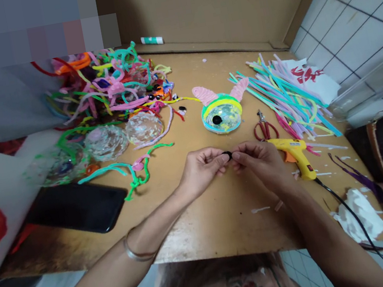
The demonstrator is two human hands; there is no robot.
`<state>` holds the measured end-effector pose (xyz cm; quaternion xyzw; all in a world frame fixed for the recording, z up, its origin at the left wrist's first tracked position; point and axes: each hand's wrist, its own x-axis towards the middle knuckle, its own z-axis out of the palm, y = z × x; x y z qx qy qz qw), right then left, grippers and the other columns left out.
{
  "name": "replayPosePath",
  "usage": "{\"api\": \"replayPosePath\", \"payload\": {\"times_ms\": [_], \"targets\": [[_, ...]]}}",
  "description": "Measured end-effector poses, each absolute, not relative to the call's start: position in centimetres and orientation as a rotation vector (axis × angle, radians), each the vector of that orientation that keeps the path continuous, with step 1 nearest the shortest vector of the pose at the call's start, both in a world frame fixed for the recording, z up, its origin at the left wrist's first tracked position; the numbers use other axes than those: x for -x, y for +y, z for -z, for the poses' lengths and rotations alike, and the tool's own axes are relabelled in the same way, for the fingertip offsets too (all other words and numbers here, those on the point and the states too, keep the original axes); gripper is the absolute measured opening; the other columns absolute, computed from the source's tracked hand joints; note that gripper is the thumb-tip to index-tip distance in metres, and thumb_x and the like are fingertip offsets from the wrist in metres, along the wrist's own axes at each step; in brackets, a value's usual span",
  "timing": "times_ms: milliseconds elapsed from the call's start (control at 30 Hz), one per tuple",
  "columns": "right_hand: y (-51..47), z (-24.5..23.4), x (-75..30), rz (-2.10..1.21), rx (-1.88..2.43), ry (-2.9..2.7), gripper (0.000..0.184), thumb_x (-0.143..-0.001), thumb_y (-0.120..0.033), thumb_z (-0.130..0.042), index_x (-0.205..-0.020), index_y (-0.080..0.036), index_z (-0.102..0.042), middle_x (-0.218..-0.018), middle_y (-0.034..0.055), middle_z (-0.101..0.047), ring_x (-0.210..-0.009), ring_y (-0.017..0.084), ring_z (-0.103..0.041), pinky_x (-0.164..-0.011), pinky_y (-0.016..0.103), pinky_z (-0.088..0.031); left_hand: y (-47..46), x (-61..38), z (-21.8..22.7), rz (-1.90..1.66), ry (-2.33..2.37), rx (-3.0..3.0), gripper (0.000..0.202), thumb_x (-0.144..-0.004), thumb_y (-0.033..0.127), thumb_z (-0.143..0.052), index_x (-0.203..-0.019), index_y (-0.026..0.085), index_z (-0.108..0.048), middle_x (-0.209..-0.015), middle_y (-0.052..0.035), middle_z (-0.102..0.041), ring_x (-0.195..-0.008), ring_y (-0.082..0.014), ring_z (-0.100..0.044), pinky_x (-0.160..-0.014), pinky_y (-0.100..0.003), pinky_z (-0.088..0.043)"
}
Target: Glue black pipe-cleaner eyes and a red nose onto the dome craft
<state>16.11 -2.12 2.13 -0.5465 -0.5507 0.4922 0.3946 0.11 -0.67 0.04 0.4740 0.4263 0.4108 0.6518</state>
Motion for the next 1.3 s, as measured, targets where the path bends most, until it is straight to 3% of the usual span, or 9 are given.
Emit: {"api": "replayPosePath", "payload": {"times_ms": [133,233,533,833,1300], "targets": [[-2.18,-2.39,-16.33,-0.933,1.462,-1.707,0.019,-0.083,-0.029,-0.053,-0.068,-0.017,-0.058,-0.057,-0.0026,-0.052,-0.054,0.01,-0.045,-0.052,0.022,-0.034,-0.63,-0.12,0.01,-0.918,0.953,-1.086,0.028,-0.07,0.039,-0.07,-0.068,0.013,-0.06,-0.057,0.0012,-0.058,-0.048,-0.0061,-0.049,-0.049,-0.02,-0.04],[-2.28,-2.56,-16.29,-0.922,1.459,-1.751,0.023,-0.086,-0.031,-0.048,-0.07,-0.017,-0.057,-0.06,-0.0018,-0.053,-0.056,0.01,-0.045,-0.053,0.022,-0.034,-0.67,-0.17,-0.16,-0.906,0.962,-1.094,0.028,-0.071,0.039,-0.069,-0.068,0.013,-0.059,-0.057,0.0014,-0.057,-0.048,-0.006,-0.048,-0.049,-0.02,-0.039],[-2.21,-2.3,-16.13,-0.995,1.473,-1.716,0.017,-0.077,-0.028,-0.053,-0.066,-0.016,-0.058,-0.055,-0.0028,-0.049,-0.05,0.009,-0.041,-0.047,0.021,-0.03,-0.87,-0.08,-0.11,-0.877,0.952,-1.152,0.029,-0.072,0.041,-0.067,-0.07,0.013,-0.058,-0.058,0.0024,-0.054,-0.048,-0.0054,-0.044,-0.047,-0.019,-0.035],[-2.18,-2.37,-16.37,-0.538,1.407,-1.918,0.008,-0.072,-0.014,-0.049,-0.066,-0.018,-0.053,-0.054,-0.0048,-0.048,-0.049,0.008,-0.042,-0.048,0.02,-0.03,-0.9,-0.06,0.02,-0.86,0.937,-1.143,0.027,-0.071,0.039,-0.066,-0.069,0.014,-0.058,-0.054,0.0044,-0.049,-0.046,-0.0047,-0.041,-0.045,-0.019,-0.03],[-1.96,-2.92,-16.95,-0.523,1.524,-1.838,0.008,-0.074,-0.019,-0.046,-0.067,-0.019,-0.05,-0.056,-0.0043,-0.046,-0.051,0.009,-0.041,-0.049,0.022,-0.03,-1.05,-0.15,-0.25,-0.872,0.919,-1.079,0.027,-0.067,0.038,-0.071,-0.074,0.013,-0.062,-0.059,0.0025,-0.057,-0.046,-0.0052,-0.046,-0.046,-0.02,-0.036]]}}
